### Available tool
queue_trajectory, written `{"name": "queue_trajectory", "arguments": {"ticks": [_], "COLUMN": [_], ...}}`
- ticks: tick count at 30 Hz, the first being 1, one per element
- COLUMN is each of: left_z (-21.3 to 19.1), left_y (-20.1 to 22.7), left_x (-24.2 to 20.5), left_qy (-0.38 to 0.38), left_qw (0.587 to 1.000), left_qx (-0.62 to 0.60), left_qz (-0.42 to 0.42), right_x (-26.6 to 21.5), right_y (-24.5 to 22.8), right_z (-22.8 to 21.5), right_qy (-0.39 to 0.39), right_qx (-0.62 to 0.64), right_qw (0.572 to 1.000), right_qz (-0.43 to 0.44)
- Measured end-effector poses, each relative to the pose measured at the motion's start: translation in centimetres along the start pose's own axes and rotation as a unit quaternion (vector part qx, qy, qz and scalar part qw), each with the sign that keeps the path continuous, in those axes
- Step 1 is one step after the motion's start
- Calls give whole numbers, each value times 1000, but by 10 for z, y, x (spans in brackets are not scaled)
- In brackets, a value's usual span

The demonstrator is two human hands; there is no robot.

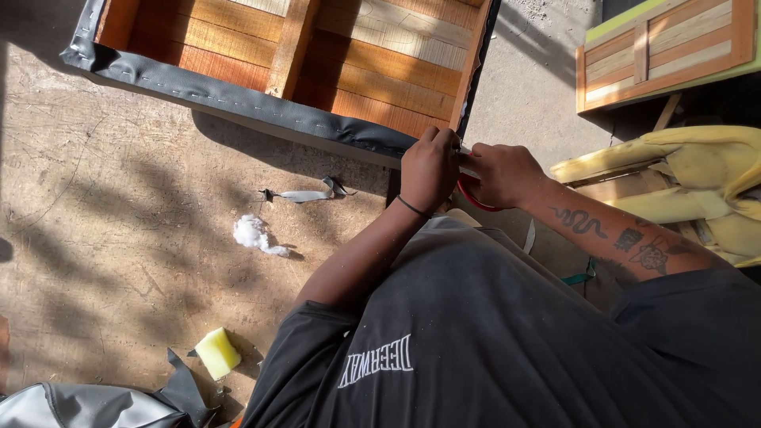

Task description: The person is reupholstering a wooden frame by pulling black fabric tight and securing it with a pneumatic staple gun, then trimming the excess fabric with scissors.

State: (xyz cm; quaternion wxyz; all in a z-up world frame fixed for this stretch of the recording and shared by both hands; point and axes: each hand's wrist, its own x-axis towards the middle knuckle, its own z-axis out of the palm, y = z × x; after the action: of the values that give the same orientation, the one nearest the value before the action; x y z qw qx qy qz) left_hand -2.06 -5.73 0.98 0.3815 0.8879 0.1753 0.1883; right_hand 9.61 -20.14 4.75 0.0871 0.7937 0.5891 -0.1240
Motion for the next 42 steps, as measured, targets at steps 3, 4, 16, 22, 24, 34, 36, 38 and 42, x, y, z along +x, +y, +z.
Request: {"name": "queue_trajectory", "arguments": {"ticks": [3,4,16,22,24,34,36,38,42], "left_z": [5,6,14,12,9,-15,-26,-35,-52], "left_y": [2,0,7,13,16,35,39,41,49], "left_x": [1,2,12,9,9,7,7,10,10], "left_qy": [33,36,109,164,179,219,229,251,291], "left_qw": [999,999,993,983,980,960,946,931,897], "left_qx": [0,1,-43,-82,-89,-174,-229,-265,-333], "left_qz": [-7,-8,0,16,17,20,16,5,-9], "right_x": [0,1,24,36,36,38,37,34,22], "right_y": [4,-3,-27,-34,-34,-32,-31,-34,-37], "right_z": [-1,-14,-4,0,-4,0,0,-13,-37], "right_qy": [9,10,-12,-46,-47,-18,-22,8,47], "right_qx": [-3,-4,20,-50,-31,-22,-76,-23,-40], "right_qw": [1000,1000,999,998,998,1000,997,999,998], "right_qz": [-6,-9,29,12,8,7,20,36,15]}}
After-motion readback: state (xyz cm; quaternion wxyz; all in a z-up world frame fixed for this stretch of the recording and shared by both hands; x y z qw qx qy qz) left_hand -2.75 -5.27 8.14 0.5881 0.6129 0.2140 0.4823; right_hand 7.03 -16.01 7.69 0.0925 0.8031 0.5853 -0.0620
